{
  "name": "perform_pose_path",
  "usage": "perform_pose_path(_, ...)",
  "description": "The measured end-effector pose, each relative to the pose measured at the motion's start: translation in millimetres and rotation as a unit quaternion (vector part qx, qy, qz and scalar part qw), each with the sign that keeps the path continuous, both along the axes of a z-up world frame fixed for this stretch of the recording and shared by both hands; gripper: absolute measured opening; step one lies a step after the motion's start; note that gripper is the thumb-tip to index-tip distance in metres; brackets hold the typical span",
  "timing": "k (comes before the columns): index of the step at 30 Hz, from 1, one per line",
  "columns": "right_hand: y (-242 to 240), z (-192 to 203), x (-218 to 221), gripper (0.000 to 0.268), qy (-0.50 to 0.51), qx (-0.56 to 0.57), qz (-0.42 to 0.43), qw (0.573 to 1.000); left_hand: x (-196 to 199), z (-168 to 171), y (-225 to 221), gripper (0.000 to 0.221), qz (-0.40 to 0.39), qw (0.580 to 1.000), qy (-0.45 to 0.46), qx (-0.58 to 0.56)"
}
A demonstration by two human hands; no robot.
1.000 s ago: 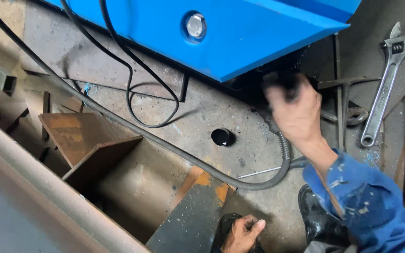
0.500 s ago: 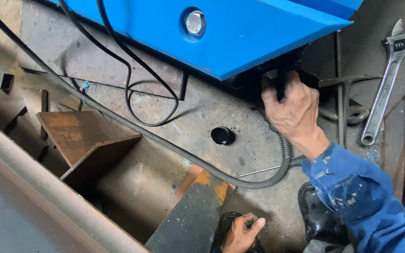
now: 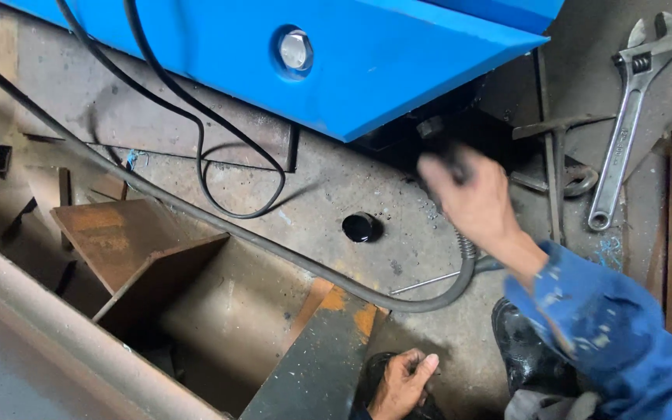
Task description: Applying black paint to metal industrial components using a brush and cleaning the nozzle/vent area.
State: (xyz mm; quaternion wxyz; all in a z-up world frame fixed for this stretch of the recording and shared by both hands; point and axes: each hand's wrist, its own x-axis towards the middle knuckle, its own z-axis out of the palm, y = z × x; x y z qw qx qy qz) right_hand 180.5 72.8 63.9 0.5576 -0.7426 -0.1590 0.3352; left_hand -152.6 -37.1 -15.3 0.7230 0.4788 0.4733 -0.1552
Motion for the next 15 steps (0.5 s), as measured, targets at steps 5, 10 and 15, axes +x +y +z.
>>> perform_pose_path(5, -41, -70, -7, 0.046, -0.337, -0.317, 0.279, 0.842, -9, -6, -12, 0.044, 0.052, 0.998, -0.009, -0.027)
perform_pose_path(10, -36, -91, -15, 0.054, -0.379, -0.321, 0.280, 0.821, -2, 5, -6, 0.039, 0.050, 0.998, -0.010, -0.024)
perform_pose_path(15, -26, -107, -7, 0.063, -0.395, -0.306, 0.304, 0.811, -4, 5, -14, 0.038, 0.068, 0.997, -0.011, -0.034)
